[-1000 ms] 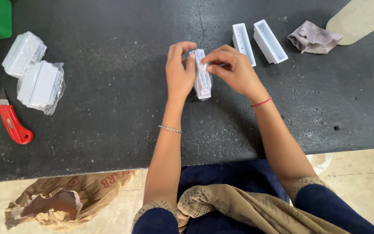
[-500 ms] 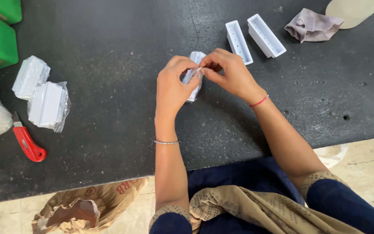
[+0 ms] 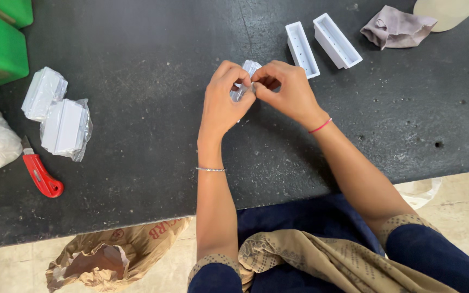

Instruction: The person wipes several white plastic rectangular parts with a cloth, then places them into clear plastic bags. The person handles the parts one at a time, wiping each before bagging them.

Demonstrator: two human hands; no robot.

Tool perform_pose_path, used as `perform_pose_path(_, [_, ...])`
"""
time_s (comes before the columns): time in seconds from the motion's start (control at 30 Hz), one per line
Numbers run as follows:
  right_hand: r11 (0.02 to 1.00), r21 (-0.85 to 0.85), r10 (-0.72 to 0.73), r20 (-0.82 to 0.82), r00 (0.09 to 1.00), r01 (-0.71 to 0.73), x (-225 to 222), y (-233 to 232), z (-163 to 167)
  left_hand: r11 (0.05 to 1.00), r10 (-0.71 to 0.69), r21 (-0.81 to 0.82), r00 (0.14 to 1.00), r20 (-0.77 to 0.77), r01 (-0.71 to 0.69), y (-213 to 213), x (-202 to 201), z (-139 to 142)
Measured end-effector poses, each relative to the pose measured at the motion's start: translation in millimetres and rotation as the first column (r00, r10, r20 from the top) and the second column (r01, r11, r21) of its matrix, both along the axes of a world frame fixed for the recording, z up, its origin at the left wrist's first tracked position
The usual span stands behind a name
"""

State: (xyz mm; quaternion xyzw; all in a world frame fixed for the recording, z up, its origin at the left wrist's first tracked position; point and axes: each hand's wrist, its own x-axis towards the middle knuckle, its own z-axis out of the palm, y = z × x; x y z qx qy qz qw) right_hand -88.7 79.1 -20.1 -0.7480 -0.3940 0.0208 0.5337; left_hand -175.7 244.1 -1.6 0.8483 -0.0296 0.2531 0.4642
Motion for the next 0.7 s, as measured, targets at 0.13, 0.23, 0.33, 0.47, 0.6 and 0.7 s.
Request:
perform_pose_path(0.13, [0.995, 0.008, -0.100, -0.049, 0.994, 0.100, -1, 6, -14, 0.990, 0.008, 0.138, 0.999, 0.053, -0.016, 0, -1, -6])
perform_pose_path(0.23, [0.978, 0.190, 0.020, -0.478, 0.878, 0.081, 10, 8, -25, 0.996, -0.057, 0.076, 0.998, 0.022, 0.055, 0, -3, -9])
perform_pose_path(0.33, [0.952, 0.290, 0.136, -0.686, 0.715, 0.097, 27, 3, -31, 0.991, -0.115, -0.074, 0.993, -0.001, 0.114, 0, -2, -11])
perform_pose_path(0.47, [0.934, 0.358, 0.264, -0.680, 0.684, -0.004, 33, -3, -35, 0.969, -0.121, -0.220, 0.993, -0.016, 0.114, 4, 1, -9])
perform_pose_path(0.6, [0.900, 0.435, 0.357, -0.700, 0.618, -0.027, 28, 2, -39, 0.989, -0.105, -0.115, 0.993, -0.061, 0.097, 7, -2, -8])
perform_pose_path(0.7, [0.885, 0.464, 0.393, -0.705, 0.590, -0.036, 26, 3, -39, 0.994, -0.097, -0.043, 0.994, -0.045, 0.095, 3, -4, -8])
